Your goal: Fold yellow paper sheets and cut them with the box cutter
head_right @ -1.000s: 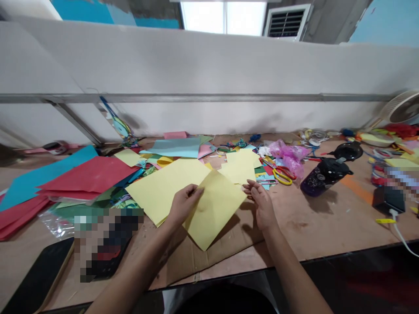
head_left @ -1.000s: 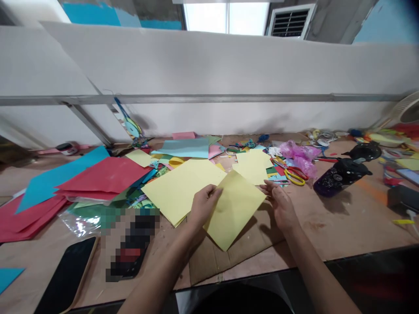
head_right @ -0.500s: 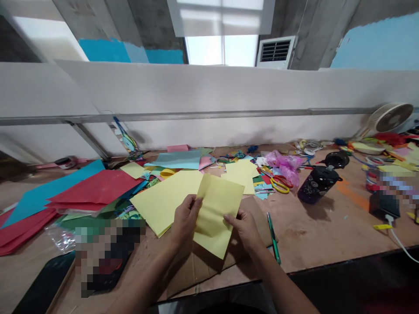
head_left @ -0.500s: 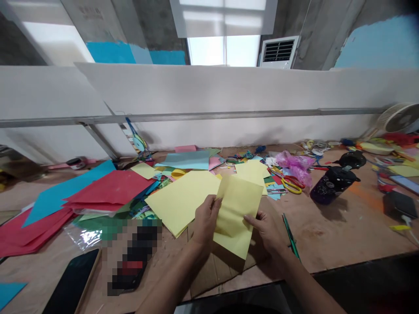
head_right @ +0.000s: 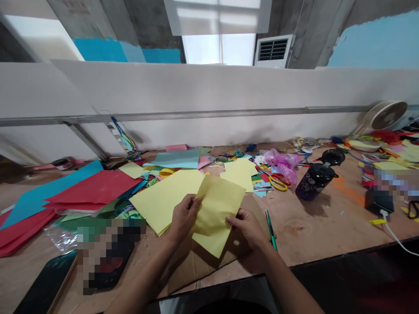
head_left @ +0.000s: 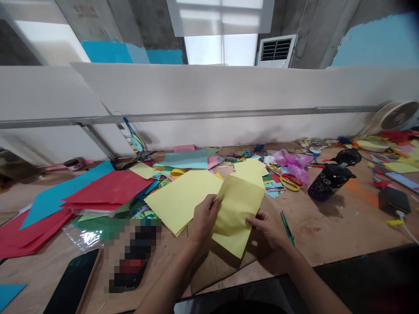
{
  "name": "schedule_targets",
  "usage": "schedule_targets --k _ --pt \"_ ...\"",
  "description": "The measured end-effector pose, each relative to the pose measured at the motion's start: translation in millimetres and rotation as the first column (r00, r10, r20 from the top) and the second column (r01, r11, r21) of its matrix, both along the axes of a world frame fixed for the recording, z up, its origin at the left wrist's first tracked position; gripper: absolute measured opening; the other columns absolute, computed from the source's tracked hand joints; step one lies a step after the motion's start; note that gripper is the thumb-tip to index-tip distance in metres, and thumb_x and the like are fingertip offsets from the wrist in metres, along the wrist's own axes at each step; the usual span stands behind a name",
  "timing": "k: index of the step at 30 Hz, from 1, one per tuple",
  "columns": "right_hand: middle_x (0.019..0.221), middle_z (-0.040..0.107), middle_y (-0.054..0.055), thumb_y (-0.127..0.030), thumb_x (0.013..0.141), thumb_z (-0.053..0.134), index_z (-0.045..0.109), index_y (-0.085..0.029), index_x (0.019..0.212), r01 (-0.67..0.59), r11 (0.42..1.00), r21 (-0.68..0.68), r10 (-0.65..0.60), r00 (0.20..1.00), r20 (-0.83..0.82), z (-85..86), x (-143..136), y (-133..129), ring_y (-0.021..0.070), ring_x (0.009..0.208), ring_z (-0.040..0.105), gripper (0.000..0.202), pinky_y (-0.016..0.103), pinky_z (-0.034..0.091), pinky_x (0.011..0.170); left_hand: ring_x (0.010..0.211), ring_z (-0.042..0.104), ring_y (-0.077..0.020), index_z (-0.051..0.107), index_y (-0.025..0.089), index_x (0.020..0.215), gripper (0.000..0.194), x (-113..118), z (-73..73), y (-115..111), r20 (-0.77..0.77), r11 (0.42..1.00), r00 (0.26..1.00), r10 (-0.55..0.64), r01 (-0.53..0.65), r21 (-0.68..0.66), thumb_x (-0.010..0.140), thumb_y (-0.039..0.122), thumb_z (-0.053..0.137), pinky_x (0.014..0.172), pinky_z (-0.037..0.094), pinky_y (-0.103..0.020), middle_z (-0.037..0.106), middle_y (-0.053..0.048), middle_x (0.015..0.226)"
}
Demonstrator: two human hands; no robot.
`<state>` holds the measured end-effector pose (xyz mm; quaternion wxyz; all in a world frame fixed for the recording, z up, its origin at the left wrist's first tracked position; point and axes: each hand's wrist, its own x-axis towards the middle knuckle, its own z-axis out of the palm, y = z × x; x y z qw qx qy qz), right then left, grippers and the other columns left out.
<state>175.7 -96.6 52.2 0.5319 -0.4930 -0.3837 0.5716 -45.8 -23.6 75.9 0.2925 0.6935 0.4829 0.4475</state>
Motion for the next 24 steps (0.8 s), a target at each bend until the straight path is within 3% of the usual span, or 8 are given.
schedule_targets --k 3,6,9,12,15,21,24 --pt "0.085 0.080 0.008 -0.053 0.058 0.096 0.083 -0.018 0.086 0.097 0.995 0.035 -0.097 0.995 -0.002 2.6 3.4 4.7 0.0207 0.069 0.065 0.046 0.030 0.047 0.061 0.066 0.057 -0.0168 0.067 0.022 0.103 0.032 -4.6 5.6 8.0 0.055 1.000 0.998 -0.008 0.009 -0.011 0.092 0.051 0.059 0.066 0.044 -0.028 0.061 0.003 0.072" --pt "0.081 0.079 0.005 -0.053 0.059 0.095 0.081 -0.020 0.082 0.264 0.959 0.102 -0.262 0.964 -0.032 6.1 10.4 13.7 0.0187 0.068 0.061 0.042 0.029 0.045 0.059 0.092 0.067 -0.0209 0.059 0.021 0.128 0.054 -9.7 3.6 16.0 0.249 0.999 0.968 0.033 -0.029 -0.020 0.085 0.052 0.068 0.081 0.051 -0.032 0.070 -0.006 0.102" --pt "0.082 0.077 0.004 -0.055 0.058 0.094 0.078 -0.022 0.080 0.400 0.905 0.144 -0.391 0.916 -0.086 9.9 13.6 23.9 0.0189 0.070 0.060 0.043 0.030 0.044 0.060 0.105 0.069 -0.0263 0.053 0.018 0.135 0.076 -4.9 -5.2 14.3 0.382 0.975 0.924 0.014 0.072 -0.210 0.076 0.063 0.072 0.083 0.053 -0.036 0.069 -0.014 0.120" --pt "0.082 0.075 0.003 -0.055 0.057 0.094 0.075 -0.022 0.078 0.473 0.866 0.160 -0.456 0.880 -0.131 12.9 7.8 30.5 0.0185 0.069 0.058 0.043 0.030 0.045 0.061 0.094 0.072 -0.0274 0.060 0.014 0.129 0.080 14.1 -9.5 -1.4 0.442 0.869 0.889 -0.118 0.308 -0.387 0.074 0.071 0.071 0.076 0.054 -0.035 0.074 -0.016 0.113" --pt "0.086 0.076 0.003 -0.053 0.059 0.093 0.075 -0.023 0.083 0.483 0.859 0.170 -0.460 0.874 -0.158 14.3 -3.5 31.4 0.0190 0.074 0.060 0.043 0.030 0.047 0.065 0.095 0.072 -0.0276 0.068 0.014 0.121 0.071 37.9 -5.3 -20.7 0.536 0.822 0.825 -0.177 0.423 -0.380 0.074 0.066 0.077 0.074 0.054 -0.033 0.076 -0.016 0.114" --pt "0.089 0.077 0.005 -0.056 0.064 0.091 0.075 -0.022 0.084 0.452 0.876 0.166 -0.428 0.889 -0.163 12.1 -20.8 24.5 0.0197 0.077 0.061 0.042 0.030 0.049 0.069 0.063 0.065 -0.0195 0.076 0.013 0.084 0.050 59.5 -3.0 -28.3 0.572 0.882 0.820 -0.018 0.282 -0.377 0.064 0.058 0.087 0.057 0.048 -0.028 0.076 -0.010 0.077" --pt "0.082 0.076 0.004 -0.055 0.062 0.092 0.077 -0.021 0.085 0.382 0.912 0.148 -0.363 0.921 -0.142 9.8 -26.8 19.8 0.0196 0.072 0.061 0.044 0.031 0.050 0.068 0.063 0.066 -0.0199 0.078 0.014 0.083 0.048 58.7 -6.8 -24.7 0.566 0.889 0.824 0.003 0.257 -0.379 0.064 0.058 0.086 0.057 0.048 -0.027 0.077 -0.009 0.076"
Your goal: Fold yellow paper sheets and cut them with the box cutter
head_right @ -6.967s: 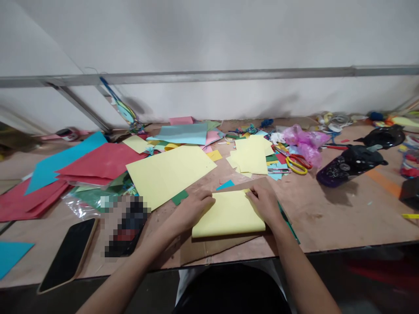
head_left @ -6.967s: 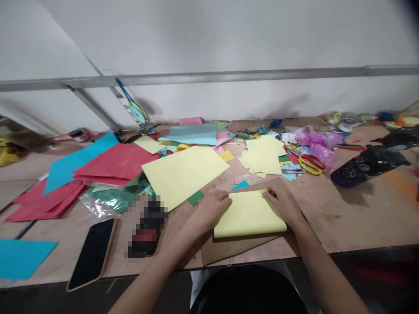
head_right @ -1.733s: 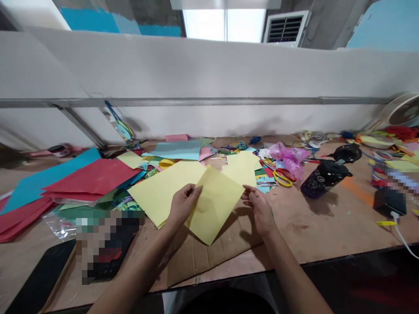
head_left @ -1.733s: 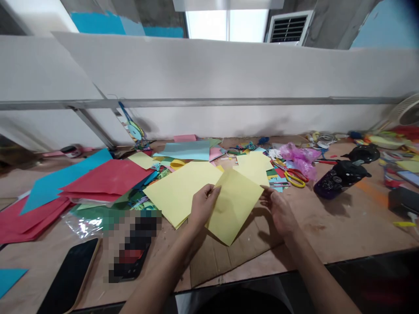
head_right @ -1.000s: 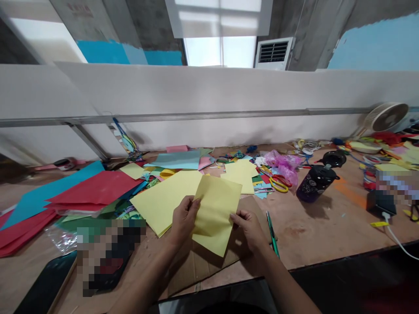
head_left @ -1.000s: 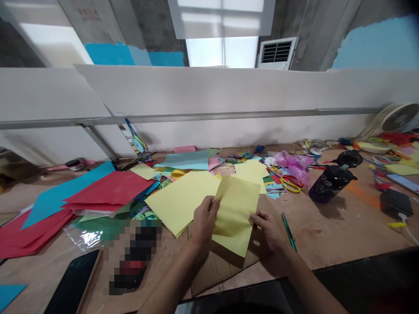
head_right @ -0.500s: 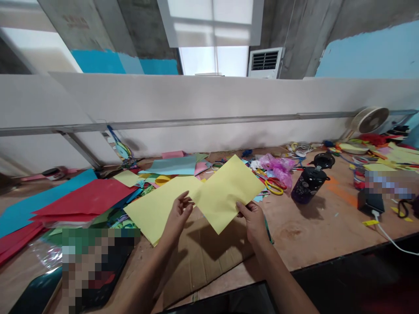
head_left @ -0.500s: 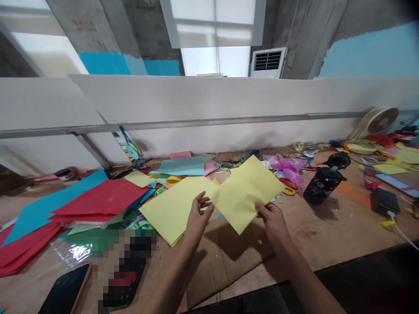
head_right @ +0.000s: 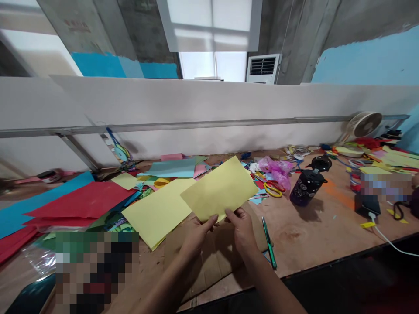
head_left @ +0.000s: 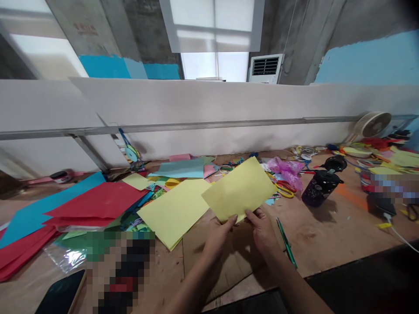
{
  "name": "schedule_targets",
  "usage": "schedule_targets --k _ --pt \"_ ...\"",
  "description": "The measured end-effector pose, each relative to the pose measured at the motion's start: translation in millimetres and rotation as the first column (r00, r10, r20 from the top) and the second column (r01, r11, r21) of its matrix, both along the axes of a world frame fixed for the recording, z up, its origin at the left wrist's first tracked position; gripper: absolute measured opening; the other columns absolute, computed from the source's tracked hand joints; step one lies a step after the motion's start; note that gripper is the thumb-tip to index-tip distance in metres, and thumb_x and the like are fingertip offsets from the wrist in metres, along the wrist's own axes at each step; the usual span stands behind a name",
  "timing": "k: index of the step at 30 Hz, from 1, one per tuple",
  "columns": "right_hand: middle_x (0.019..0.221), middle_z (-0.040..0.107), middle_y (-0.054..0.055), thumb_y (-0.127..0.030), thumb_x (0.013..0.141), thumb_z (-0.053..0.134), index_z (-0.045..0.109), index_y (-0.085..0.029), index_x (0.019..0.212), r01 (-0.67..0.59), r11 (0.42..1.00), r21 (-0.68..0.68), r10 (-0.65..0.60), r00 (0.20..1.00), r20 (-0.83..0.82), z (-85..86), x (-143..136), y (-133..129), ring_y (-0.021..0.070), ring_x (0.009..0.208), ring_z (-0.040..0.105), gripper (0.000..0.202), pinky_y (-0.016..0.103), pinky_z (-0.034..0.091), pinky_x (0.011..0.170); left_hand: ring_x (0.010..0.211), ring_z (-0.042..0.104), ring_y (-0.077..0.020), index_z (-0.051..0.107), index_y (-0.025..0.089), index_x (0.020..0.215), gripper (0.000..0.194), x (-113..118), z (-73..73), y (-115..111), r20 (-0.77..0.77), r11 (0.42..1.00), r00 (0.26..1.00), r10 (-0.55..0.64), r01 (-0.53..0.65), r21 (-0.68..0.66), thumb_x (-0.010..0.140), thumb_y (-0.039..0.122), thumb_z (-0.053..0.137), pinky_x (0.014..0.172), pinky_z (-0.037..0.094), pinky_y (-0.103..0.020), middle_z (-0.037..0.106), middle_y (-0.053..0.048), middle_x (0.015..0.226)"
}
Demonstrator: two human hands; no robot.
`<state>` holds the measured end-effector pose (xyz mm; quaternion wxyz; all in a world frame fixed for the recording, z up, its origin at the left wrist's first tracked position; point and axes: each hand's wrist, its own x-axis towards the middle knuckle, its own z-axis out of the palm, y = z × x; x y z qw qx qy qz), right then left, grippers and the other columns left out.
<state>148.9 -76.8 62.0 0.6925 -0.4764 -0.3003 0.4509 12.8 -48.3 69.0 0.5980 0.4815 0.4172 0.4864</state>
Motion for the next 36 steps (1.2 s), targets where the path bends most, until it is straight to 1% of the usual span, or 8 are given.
schedule_targets --k 5,11,22,26,30,32,34,36 --pt "0.071 0.073 0.004 -0.053 0.058 0.094 0.078 -0.018 0.076 -0.068 0.997 -0.037 0.069 0.997 0.033 -1.9 2.9 -4.5 0.0179 0.064 0.058 0.042 0.031 0.047 0.063 0.060 0.066 -0.0196 0.078 0.015 0.077 0.048 -6.9 -4.7 0.9 -0.049 1.000 0.999 0.000 0.000 0.001 0.060 0.059 0.088 0.057 0.048 -0.027 0.077 -0.010 0.074" --pt "0.063 0.066 0.000 -0.056 0.058 0.093 0.069 -0.022 0.064 0.074 0.997 -0.001 -0.074 0.995 0.067 2.9 28.8 -2.9 0.0167 0.063 0.054 0.042 0.030 0.045 0.062 0.052 0.061 -0.0187 0.076 0.014 0.068 0.054 -19.8 -6.3 -2.1 -0.131 1.000 0.991 -0.014 0.012 -0.017 0.056 0.065 0.088 0.051 0.043 -0.027 0.071 -0.009 0.059" --pt "0.069 0.066 0.001 -0.058 0.063 0.090 0.071 -0.023 0.073 0.272 0.959 0.080 -0.278 0.957 0.086 9.1 74.5 -6.6 0.0163 0.063 0.055 0.041 0.031 0.043 0.062 0.050 0.059 -0.0192 0.073 0.018 0.059 0.051 -54.6 -19.8 -6.7 -0.253 0.999 0.967 0.029 -0.036 -0.021 0.057 0.067 0.087 0.046 0.046 -0.027 0.068 -0.007 0.055" --pt "0.074 0.068 0.001 -0.058 0.070 0.087 0.071 -0.023 0.076 0.304 0.947 0.105 -0.317 0.935 0.159 12.7 95.9 -15.9 0.0176 0.071 0.058 0.038 0.031 0.045 0.068 0.062 0.068 -0.0250 0.078 0.017 0.075 0.048 -74.8 -21.8 -11.8 -0.191 0.993 0.981 -0.023 0.000 -0.117 0.061 0.062 0.088 0.051 0.052 -0.030 0.074 -0.009 0.067" --pt "0.089 0.074 0.004 -0.049 0.077 0.085 0.078 -0.024 0.090 0.163 0.983 0.079 -0.180 0.921 0.346 13.0 90.4 -32.2 0.0212 0.082 0.062 0.029 0.033 0.048 0.076 0.067 0.071 -0.0273 0.078 0.015 0.106 0.055 -83.9 -18.4 -20.7 -0.214 0.961 0.943 -0.254 0.222 -0.166 0.069 0.054 0.084 0.057 0.055 -0.034 0.079 -0.012 0.085" --pt "0.096 0.076 0.005 -0.045 0.083 0.080 0.080 -0.025 0.099 -0.016 1.000 0.014 0.006 0.838 0.546 8.6 81.1 -39.5 0.0230 0.085 0.064 0.025 0.035 0.049 0.079 0.081 0.073 -0.0313 0.072 0.018 0.127 0.063 -89.7 -15.9 -25.1 -0.368 0.968 0.895 -0.251 0.237 -0.082 0.072 0.046 0.081 0.066 0.057 -0.037 0.080 -0.014 0.104" --pt "0.102 0.077 0.006 -0.041 0.088 0.074 0.081 -0.027 0.103 -0.252 0.962 -0.103 0.249 0.666 0.703 1.4 72.2 -44.6 0.0254 0.092 0.067 0.021 0.037 0.051 0.083 0.098 0.073 -0.0357 0.065 0.022 0.140 0.071 -99.8 -12.0 -29.8 -0.626 0.976 0.765 -0.155 0.215 0.021 0.072 0.036 0.080 0.078 0.055 -0.038 0.078 -0.014 0.116" --pt "0.107 0.077 0.007 -0.034 0.088 0.073 0.082 -0.028 0.102 -0.414 0.889 -0.197 0.405 0.509 0.760 -6.4 65.9 -47.2 0.0280 0.101 0.068 0.018 0.039 0.052 0.089 0.104 0.071 -0.0373 0.065 0.025 0.140 0.066 -112.5 -5.9 -33.8 -0.845 0.973 0.531 -0.066 0.223 0.064 0.076 0.034 0.078 0.084 0.052 -0.039 0.079 -0.012 0.112"
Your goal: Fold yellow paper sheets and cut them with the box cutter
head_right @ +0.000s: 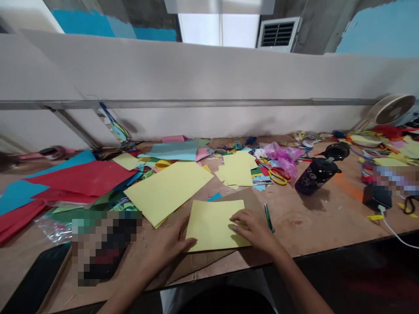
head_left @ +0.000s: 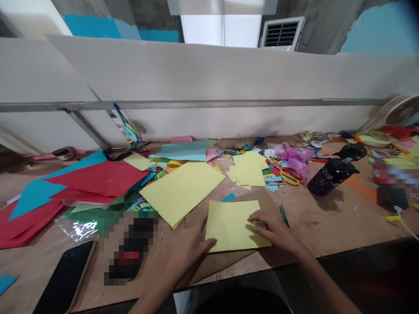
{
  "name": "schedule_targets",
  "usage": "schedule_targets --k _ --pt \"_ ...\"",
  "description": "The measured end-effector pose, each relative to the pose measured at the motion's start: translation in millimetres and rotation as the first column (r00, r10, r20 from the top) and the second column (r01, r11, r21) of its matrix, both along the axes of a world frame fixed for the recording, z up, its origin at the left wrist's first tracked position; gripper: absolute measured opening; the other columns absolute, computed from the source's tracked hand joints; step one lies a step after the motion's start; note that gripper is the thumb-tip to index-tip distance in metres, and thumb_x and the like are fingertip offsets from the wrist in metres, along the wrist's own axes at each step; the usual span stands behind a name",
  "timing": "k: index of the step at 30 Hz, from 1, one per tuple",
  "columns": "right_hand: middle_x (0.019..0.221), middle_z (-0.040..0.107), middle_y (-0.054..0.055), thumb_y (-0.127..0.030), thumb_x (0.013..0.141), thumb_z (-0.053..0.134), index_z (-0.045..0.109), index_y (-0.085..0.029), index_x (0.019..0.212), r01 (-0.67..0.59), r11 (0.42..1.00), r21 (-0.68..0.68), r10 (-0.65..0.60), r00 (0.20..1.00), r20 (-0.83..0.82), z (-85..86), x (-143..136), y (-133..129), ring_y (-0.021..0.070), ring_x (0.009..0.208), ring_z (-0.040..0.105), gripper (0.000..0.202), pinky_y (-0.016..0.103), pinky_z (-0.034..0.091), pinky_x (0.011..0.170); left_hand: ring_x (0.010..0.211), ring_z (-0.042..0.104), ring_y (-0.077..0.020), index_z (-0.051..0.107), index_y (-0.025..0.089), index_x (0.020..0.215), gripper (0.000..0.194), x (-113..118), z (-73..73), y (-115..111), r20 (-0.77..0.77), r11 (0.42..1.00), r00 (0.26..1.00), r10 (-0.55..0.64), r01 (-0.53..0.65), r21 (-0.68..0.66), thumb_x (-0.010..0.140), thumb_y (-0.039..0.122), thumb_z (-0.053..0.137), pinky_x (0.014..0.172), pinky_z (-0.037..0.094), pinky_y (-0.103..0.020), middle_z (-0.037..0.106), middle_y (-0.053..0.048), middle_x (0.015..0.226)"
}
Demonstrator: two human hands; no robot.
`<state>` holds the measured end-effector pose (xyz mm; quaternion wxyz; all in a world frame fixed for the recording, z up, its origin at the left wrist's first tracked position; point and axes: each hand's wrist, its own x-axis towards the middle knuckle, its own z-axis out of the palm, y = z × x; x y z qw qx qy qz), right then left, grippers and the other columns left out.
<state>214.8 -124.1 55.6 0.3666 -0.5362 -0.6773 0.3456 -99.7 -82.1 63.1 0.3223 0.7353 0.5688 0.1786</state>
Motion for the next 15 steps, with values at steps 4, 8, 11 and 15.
schedule_targets --k 4,8,11,15 --pt "0.113 0.077 0.007 -0.028 0.084 0.075 0.082 -0.030 0.105 -0.052 0.999 0.007 0.051 0.996 0.070 -6.5 -0.2 0.7 0.0294 0.108 0.069 0.022 0.041 0.052 0.094 0.108 0.069 -0.0349 0.072 0.026 0.126 0.040 -14.0 12.9 1.9 -0.274 0.988 0.958 -0.084 0.116 0.102 0.089 0.042 0.070 0.089 0.049 -0.039 0.076 -0.012 0.115" --pt "0.119 0.076 0.007 -0.030 0.087 0.073 0.081 -0.031 0.112 0.053 0.993 0.109 -0.067 0.989 0.133 -0.2 13.2 12.0 0.0300 0.113 0.068 0.025 0.043 0.051 0.098 0.122 0.063 -0.0342 0.067 0.023 0.135 0.045 1.6 11.9 21.8 -0.281 0.949 0.938 -0.205 0.261 0.177 0.092 0.038 0.070 0.100 0.047 -0.042 0.067 -0.013 0.137" --pt "0.120 0.074 0.009 -0.024 0.085 0.073 0.077 -0.027 0.117 0.084 0.991 0.106 -0.114 0.941 0.319 2.8 23.7 25.1 0.0303 0.113 0.066 0.032 0.042 0.050 0.097 0.127 0.060 -0.0341 0.066 0.022 0.134 0.045 19.7 6.6 39.4 -0.323 0.916 0.906 -0.274 0.348 0.198 0.091 0.031 0.072 0.101 0.046 -0.043 0.063 -0.013 0.142" --pt "0.117 0.071 0.011 -0.018 0.083 0.074 0.072 -0.020 0.117 0.044 0.998 0.035 -0.056 0.851 0.522 2.0 29.8 37.8 0.0310 0.113 0.062 0.034 0.042 0.048 0.095 0.124 0.061 -0.0329 0.069 0.022 0.121 0.033 32.6 7.3 51.2 -0.421 0.912 0.859 -0.292 0.382 0.147 0.089 0.027 0.070 0.099 0.046 -0.045 0.066 -0.012 0.136"
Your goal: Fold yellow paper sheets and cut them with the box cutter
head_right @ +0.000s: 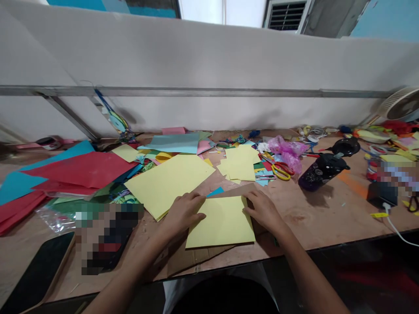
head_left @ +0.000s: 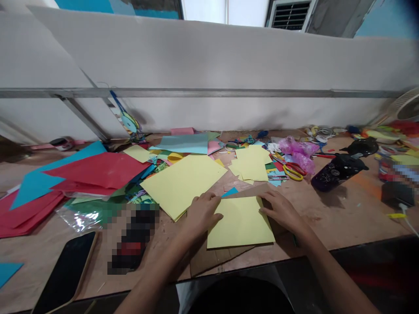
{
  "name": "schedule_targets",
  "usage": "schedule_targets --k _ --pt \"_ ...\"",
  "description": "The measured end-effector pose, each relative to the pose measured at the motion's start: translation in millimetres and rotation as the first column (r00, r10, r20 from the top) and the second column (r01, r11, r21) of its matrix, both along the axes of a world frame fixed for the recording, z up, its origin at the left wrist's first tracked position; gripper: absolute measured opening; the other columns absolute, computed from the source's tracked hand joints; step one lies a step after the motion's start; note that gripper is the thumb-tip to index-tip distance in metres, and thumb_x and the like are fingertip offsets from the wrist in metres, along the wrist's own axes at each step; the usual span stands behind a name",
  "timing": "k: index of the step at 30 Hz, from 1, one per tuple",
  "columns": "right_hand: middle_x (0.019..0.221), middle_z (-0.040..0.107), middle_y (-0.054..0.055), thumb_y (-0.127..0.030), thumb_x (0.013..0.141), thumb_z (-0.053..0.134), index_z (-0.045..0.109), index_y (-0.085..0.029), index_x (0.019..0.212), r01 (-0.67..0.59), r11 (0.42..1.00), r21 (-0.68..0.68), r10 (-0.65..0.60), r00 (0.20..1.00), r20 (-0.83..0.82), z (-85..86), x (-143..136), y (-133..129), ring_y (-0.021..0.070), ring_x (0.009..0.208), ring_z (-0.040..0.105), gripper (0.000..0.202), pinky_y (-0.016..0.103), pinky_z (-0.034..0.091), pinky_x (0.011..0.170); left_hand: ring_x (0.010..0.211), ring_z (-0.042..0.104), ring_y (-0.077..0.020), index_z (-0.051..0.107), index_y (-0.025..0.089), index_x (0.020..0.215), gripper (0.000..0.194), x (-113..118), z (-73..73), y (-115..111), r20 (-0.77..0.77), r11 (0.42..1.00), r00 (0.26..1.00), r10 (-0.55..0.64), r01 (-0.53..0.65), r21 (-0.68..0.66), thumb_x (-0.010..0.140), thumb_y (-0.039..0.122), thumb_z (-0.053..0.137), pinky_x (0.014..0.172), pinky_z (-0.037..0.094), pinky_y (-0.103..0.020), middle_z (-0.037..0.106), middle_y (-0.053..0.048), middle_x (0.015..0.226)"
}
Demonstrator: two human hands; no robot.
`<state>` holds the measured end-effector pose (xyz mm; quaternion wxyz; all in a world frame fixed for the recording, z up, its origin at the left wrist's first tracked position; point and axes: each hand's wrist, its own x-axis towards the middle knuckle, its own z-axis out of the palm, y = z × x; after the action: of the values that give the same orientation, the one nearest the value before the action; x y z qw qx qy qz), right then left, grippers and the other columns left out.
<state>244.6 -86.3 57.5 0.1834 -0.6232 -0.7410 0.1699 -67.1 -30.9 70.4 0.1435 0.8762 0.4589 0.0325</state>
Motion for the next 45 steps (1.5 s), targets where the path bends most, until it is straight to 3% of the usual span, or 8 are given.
schedule_targets --k 4,14,19,25,31,37,45 --pt "0.117 0.066 0.011 -0.014 0.082 0.074 0.068 -0.019 0.114 -0.029 0.999 -0.021 0.030 0.999 0.037 0.7 0.9 4.8 0.0304 0.114 0.058 0.033 0.041 0.046 0.094 0.127 0.060 -0.0308 0.068 0.025 0.120 0.030 0.7 3.8 0.2 -0.017 1.000 1.000 0.007 -0.008 -0.026 0.090 0.029 0.070 0.100 0.044 -0.043 0.066 -0.009 0.135" --pt "0.098 0.062 0.003 -0.009 0.077 0.071 0.059 -0.022 0.090 -0.018 1.000 0.022 0.019 0.999 -0.042 0.1 0.8 14.6 0.0220 0.092 0.056 0.021 0.032 0.042 0.075 0.121 0.059 -0.0318 0.069 0.023 0.119 0.031 0.1 -1.4 1.8 -0.011 1.000 1.000 -0.014 0.014 0.016 0.089 0.028 0.073 0.098 0.045 -0.045 0.066 -0.010 0.127" --pt "0.095 0.060 0.003 -0.009 0.079 0.066 0.059 -0.022 0.090 0.011 0.998 0.069 -0.006 0.998 -0.067 -7.7 -1.5 16.6 0.0204 0.088 0.056 0.018 0.031 0.042 0.073 0.121 0.059 -0.0327 0.069 0.024 0.120 0.033 0.0 -5.6 3.3 -0.002 0.999 1.000 -0.012 0.012 0.040 0.087 0.028 0.075 0.097 0.045 -0.045 0.066 -0.010 0.125" --pt "0.093 0.066 0.001 -0.010 0.082 0.064 0.065 -0.023 0.109 0.045 0.997 0.057 -0.040 0.995 -0.095 -15.9 -0.3 12.6 0.0191 0.082 0.062 0.030 0.029 0.045 0.069 0.123 0.059 -0.0313 0.067 0.023 0.124 0.038 -1.0 -7.8 -0.1 0.042 0.999 0.999 0.002 -0.004 0.054 0.088 0.025 0.074 0.101 0.043 -0.047 0.066 -0.010 0.128" --pt "0.093 0.065 0.002 -0.010 0.079 0.069 0.065 -0.022 0.089 0.043 0.998 0.045 -0.039 0.997 -0.066 -7.4 1.8 10.0 0.0205 0.086 0.061 0.016 0.030 0.044 0.072 0.122 0.059 -0.0312 0.068 0.024 0.125 0.037 0.0 -4.7 -1.7 0.022 0.999 1.000 0.007 -0.008 0.043 0.089 0.024 0.072 0.102 0.043 -0.047 0.066 -0.009 0.128" --pt "0.092 0.066 0.002 -0.010 0.079 0.070 0.064 -0.022 0.088 0.040 0.999 0.008 -0.039 0.998 -0.057 -6.5 5.0 13.0 0.0200 0.084 0.062 0.016 0.030 0.044 0.071 0.123 0.058 -0.0320 0.069 0.024 0.124 0.037 0.3 -4.1 -1.1 0.016 0.999 1.000 0.014 -0.014 0.030 0.088 0.025 0.073 0.103 0.043 -0.047 0.065 -0.010 0.129" --pt "0.086 0.065 0.002 -0.008 0.078 0.063 0.060 -0.021 0.082 -0.008 1.000 0.016 0.009 0.997 -0.073 -3.9 -2.5 14.6 0.0198 0.082 0.058 0.015 0.029 0.040 0.068 0.125 0.056 -0.0329 0.052 0.027 0.151 0.067 0.5 -6.2 2.7 0.005 1.000 1.000 0.000 0.000 0.017 0.087 0.027 0.072 0.105 0.041 -0.048 0.065 -0.011 0.130"
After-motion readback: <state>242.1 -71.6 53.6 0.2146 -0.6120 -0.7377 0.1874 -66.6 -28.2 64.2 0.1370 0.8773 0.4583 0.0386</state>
